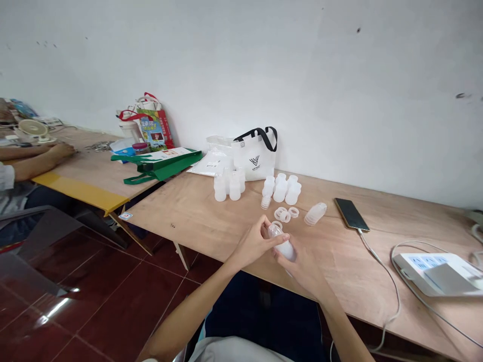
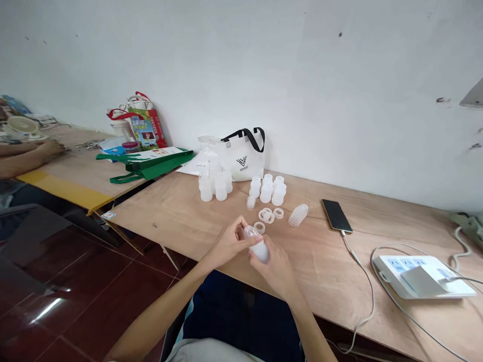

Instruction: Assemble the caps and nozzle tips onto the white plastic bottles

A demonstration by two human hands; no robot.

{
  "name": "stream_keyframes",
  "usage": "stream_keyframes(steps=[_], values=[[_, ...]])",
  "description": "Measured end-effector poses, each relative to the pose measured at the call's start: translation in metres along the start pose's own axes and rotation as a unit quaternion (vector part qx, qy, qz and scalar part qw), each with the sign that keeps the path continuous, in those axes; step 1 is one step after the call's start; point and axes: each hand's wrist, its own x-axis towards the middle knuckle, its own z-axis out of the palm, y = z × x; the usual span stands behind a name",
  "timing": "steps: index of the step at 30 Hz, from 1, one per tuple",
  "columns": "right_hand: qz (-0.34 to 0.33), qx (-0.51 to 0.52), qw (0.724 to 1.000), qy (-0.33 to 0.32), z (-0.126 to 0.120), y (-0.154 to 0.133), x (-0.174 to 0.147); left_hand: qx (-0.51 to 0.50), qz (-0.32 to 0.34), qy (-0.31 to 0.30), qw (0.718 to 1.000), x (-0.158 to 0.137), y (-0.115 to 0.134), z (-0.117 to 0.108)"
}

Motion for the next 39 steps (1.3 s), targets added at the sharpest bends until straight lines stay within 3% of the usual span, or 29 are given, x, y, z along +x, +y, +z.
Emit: stream_keyframes(steps=[5,11,16,19,22,24,30,33,36,39], values=[[0.005,0.024,1.0,-0.005,-0.006,0.003,0.001,-0.083,0.044,-0.148,0.985,-0.003,0.012,-0.009],[0.013,0.021,1.0,-0.019,0.001,-0.005,-0.003,-0.081,0.003,-0.064,0.995,0.002,0.004,-0.006],[0.01,-0.092,0.994,0.059,0.012,-0.004,-0.003,0.006,0.019,0.042,0.999,-0.001,0.001,-0.002],[0.003,-0.08,0.995,0.052,0.009,-0.003,-0.003,0.037,0.043,-0.005,0.998,-0.005,0.01,-0.007],[-0.001,0.01,1.0,0.001,0.001,-0.007,-0.005,-0.019,0.07,-0.115,0.991,-0.007,0.019,-0.012],[0.007,0.048,0.999,-0.016,-0.003,-0.011,-0.006,-0.064,0.061,-0.135,0.987,-0.007,0.021,-0.013],[0.007,-0.011,1.0,0.01,-0.002,-0.008,-0.006,-0.101,0.033,-0.02,0.994,-0.004,0.011,-0.007],[0.0,-0.025,0.999,0.028,-0.005,-0.006,-0.006,-0.123,0.045,-0.007,0.991,-0.003,0.01,-0.004],[0.012,0.019,1.0,-0.003,-0.01,-0.007,-0.008,-0.127,0.064,-0.016,0.99,-0.004,0.011,0.001],[0.023,0.009,1.0,0.001,-0.015,-0.005,-0.008,-0.074,0.103,0.011,0.992,-0.007,0.015,0.007]])
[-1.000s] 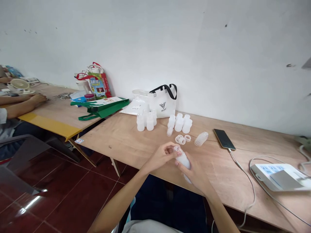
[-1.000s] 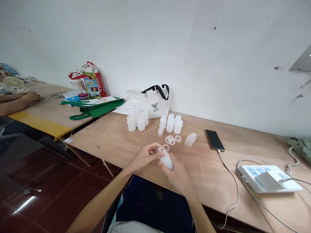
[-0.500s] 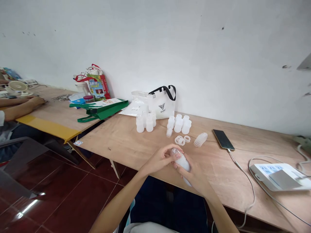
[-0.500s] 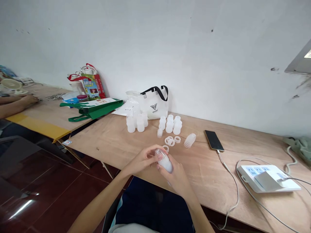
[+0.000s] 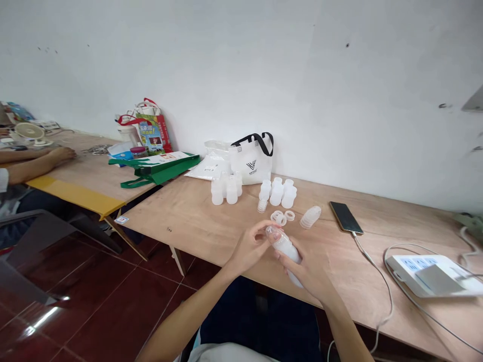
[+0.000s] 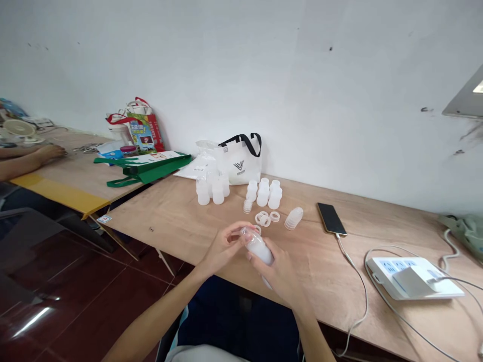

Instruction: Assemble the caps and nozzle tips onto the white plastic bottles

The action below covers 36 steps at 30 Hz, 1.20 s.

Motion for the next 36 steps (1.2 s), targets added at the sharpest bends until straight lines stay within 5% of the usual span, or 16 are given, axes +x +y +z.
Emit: stream_keyframes(steps=[3,6,11,20,24,29,34,36], values=[[0.005,-0.102,0.991,0.092,-0.003,0.006,0.003,0.105,0.059,0.094,0.988,-0.001,0.003,0.002],[-0.015,-0.128,0.982,0.137,-0.009,0.012,0.006,0.115,0.033,0.127,0.985,0.003,0.002,0.001],[-0.04,-0.071,0.973,0.214,-0.03,0.013,0.005,0.034,0.034,0.032,0.998,0.038,-0.004,0.014],[0.023,-0.011,0.942,0.333,-0.085,0.018,-0.015,0.255,0.172,-0.11,0.945,0.152,-0.016,0.089],[0.038,0.007,0.939,0.343,-0.095,0.02,-0.02,0.313,0.126,-0.149,0.93,0.164,-0.043,0.104],[0.03,-0.029,0.956,0.289,-0.095,0.021,-0.016,0.304,0.096,-0.114,0.941,0.155,-0.054,0.099],[0.038,-0.102,0.966,0.233,-0.087,0.027,-0.004,0.143,0.089,0.005,0.986,0.122,-0.035,0.083],[0.041,-0.157,0.968,0.194,-0.081,0.031,0.0,0.076,0.061,-0.021,0.995,0.1,-0.028,0.073]])
